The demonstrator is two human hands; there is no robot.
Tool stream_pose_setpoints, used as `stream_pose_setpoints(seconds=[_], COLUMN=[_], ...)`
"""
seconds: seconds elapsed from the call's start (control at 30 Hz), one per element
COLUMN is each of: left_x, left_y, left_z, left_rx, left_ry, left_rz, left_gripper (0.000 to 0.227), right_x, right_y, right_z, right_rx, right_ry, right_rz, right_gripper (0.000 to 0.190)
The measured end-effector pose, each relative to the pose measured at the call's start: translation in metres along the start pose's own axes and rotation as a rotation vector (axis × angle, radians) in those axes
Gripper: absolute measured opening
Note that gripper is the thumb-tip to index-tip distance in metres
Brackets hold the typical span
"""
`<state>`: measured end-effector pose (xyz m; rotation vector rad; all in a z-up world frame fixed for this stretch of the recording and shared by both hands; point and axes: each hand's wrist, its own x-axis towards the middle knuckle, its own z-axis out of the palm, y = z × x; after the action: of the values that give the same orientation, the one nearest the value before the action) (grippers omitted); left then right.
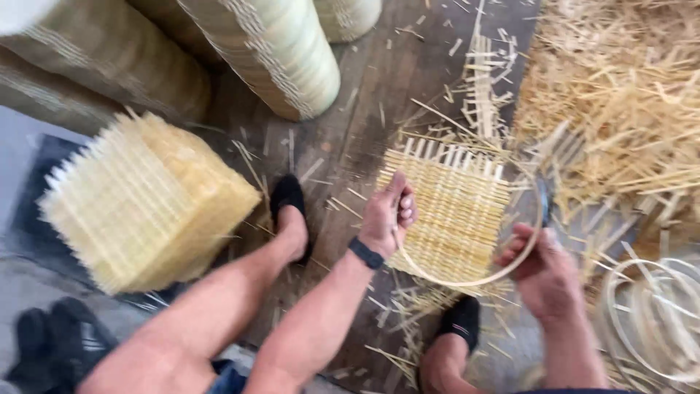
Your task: The person picks up a woven bamboo sheet and places it onto a wooden mold before pressing a circular bamboo frame over it. They trim the excess bamboo using shears and then remove the finished basket base from the mold to stack it with others.
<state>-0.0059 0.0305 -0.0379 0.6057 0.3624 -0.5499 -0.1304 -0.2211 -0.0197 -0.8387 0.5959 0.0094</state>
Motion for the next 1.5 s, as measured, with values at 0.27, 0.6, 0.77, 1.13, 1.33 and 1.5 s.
stream_pose_setpoints(seconds=[0.27,0.6,0.77,1.13,1.33,1.5], left_x=[0.014,0.005,0.000,0.046,0.050,0.046], left_y=[0.031,0.034,0.051,0.006,0.007,0.002], left_z=[0.020,0.017,0.017,-0.100,-0.108,-0.103], left_rx=[0.598,0.429,0.349,1.605,1.582,1.540], left_ry=[-0.021,-0.007,0.151,0.392,0.390,0.423], left_rz=[-0.390,-0.315,-0.144,0.256,0.286,0.317], left_gripper=[0.032,0.034,0.023,0.007,0.014,0.018], right_x=[0.014,0.003,-0.012,0.070,0.072,0.063], right_y=[0.000,-0.029,-0.074,0.057,0.074,0.068], right_z=[-0.019,0.015,0.049,-0.012,-0.019,-0.009], right_rx=[0.035,-0.263,-1.060,-1.328,-1.264,-1.278], right_ry=[-0.077,0.013,0.019,0.364,0.438,0.486], right_rz=[0.213,0.194,0.198,-0.208,-0.300,-0.209], right_gripper=[0.040,0.047,0.026,0.027,0.025,0.026])
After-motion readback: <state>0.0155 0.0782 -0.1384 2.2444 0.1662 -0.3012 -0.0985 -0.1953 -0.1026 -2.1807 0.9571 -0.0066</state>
